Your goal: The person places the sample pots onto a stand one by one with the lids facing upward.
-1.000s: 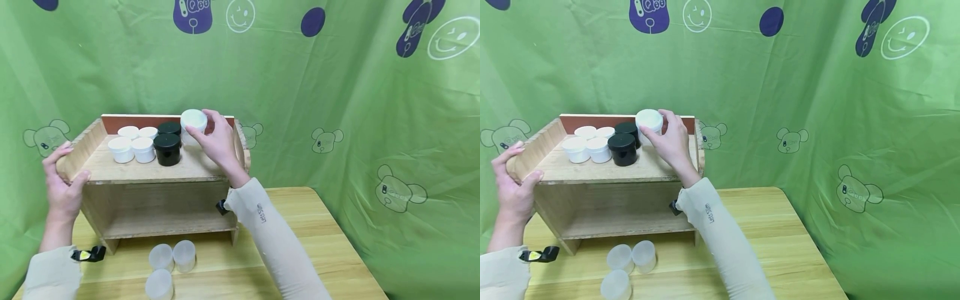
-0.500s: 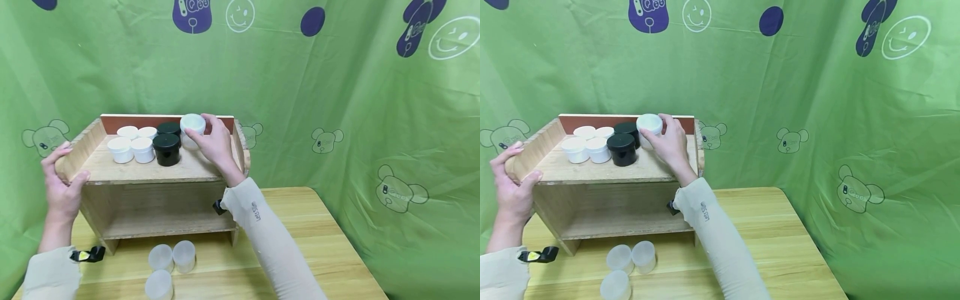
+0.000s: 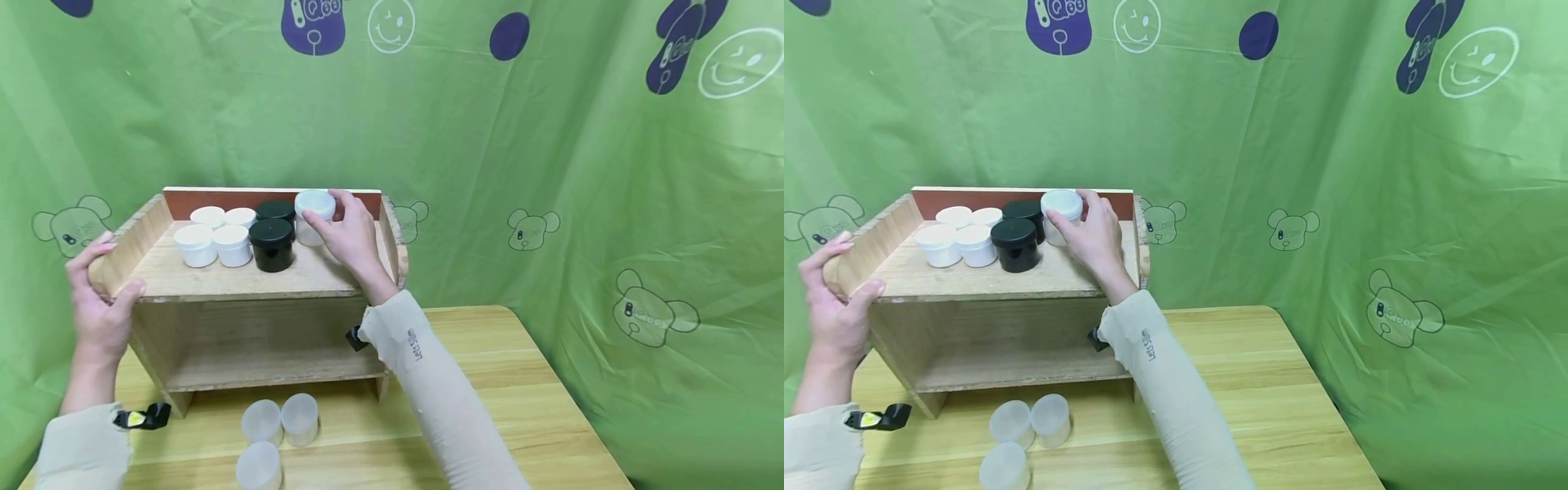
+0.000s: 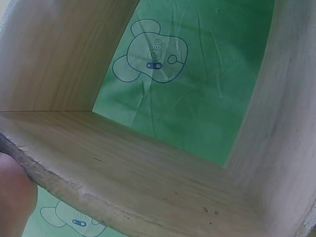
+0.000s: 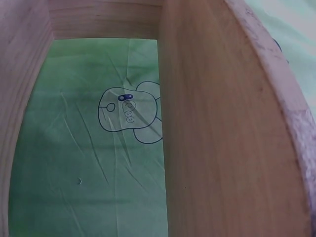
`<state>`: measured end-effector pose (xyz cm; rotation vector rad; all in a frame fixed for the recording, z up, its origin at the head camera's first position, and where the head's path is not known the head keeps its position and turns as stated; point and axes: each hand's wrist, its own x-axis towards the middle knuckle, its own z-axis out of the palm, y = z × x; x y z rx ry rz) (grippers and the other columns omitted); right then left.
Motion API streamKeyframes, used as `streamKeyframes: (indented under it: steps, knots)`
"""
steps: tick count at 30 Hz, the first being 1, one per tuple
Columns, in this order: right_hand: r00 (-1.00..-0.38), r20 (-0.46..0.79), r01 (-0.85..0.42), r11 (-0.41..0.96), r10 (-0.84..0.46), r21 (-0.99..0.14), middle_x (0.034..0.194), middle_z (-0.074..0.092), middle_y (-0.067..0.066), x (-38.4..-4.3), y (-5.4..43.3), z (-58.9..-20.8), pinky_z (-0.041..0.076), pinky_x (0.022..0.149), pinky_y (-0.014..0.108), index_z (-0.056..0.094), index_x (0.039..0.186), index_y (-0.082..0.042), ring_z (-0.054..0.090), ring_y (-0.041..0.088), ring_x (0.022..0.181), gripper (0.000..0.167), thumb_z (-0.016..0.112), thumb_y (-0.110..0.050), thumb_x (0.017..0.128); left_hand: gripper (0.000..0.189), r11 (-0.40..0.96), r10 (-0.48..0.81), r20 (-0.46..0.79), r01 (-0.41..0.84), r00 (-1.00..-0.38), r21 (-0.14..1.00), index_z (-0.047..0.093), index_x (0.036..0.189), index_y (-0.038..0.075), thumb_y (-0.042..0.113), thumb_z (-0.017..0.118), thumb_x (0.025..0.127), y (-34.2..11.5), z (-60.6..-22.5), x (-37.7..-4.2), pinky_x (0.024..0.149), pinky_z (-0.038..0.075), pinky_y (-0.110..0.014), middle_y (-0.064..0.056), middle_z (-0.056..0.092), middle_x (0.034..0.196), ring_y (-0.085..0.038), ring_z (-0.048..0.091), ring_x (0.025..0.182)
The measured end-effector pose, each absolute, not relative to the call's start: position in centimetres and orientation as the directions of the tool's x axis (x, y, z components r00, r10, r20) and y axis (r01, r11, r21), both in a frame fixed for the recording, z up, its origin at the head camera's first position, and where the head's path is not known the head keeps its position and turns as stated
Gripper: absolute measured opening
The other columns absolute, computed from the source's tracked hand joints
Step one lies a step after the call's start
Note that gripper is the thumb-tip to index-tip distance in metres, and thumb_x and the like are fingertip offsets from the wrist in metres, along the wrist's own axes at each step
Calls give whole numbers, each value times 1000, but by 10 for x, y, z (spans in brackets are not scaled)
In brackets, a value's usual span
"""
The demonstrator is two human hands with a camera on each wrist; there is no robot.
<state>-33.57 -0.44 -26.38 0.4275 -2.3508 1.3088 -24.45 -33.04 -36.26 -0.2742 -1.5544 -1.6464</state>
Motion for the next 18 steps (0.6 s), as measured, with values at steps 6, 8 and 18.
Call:
streamKeyframes:
  steps: [6, 8, 18]
  knots:
    - [-877, 474, -443, 508, -75, -739, 117, 63, 7, -338, -5, -265, 47, 85, 27, 58, 143, -12, 60, 25, 109, 59, 74, -40, 94, 69, 151, -420, 648, 655, -636, 741, 38, 143, -5, -8, 60, 77, -333, -365, -246, 98, 46, -23, -4, 43, 159, -16, 48, 130]
    - [-878, 473, -443, 502, -76, -742, 118, 64, 7, -338, -5, -265, 48, 85, 27, 58, 142, -12, 61, 25, 109, 58, 74, -40, 94, 70, 160, -422, 644, 647, -638, 745, 38, 144, -5, -7, 60, 78, -334, -365, -247, 98, 46, -23, -4, 43, 160, -16, 47, 131]
    - [-876, 475, -448, 498, -80, -743, 119, 64, 6, -339, -4, -265, 49, 88, 27, 59, 140, -13, 61, 23, 109, 55, 74, -37, 94, 70, 161, -418, 653, 657, -631, 737, 38, 144, -6, -7, 60, 77, -334, -365, -247, 100, 45, -22, -6, 42, 160, -16, 47, 132]
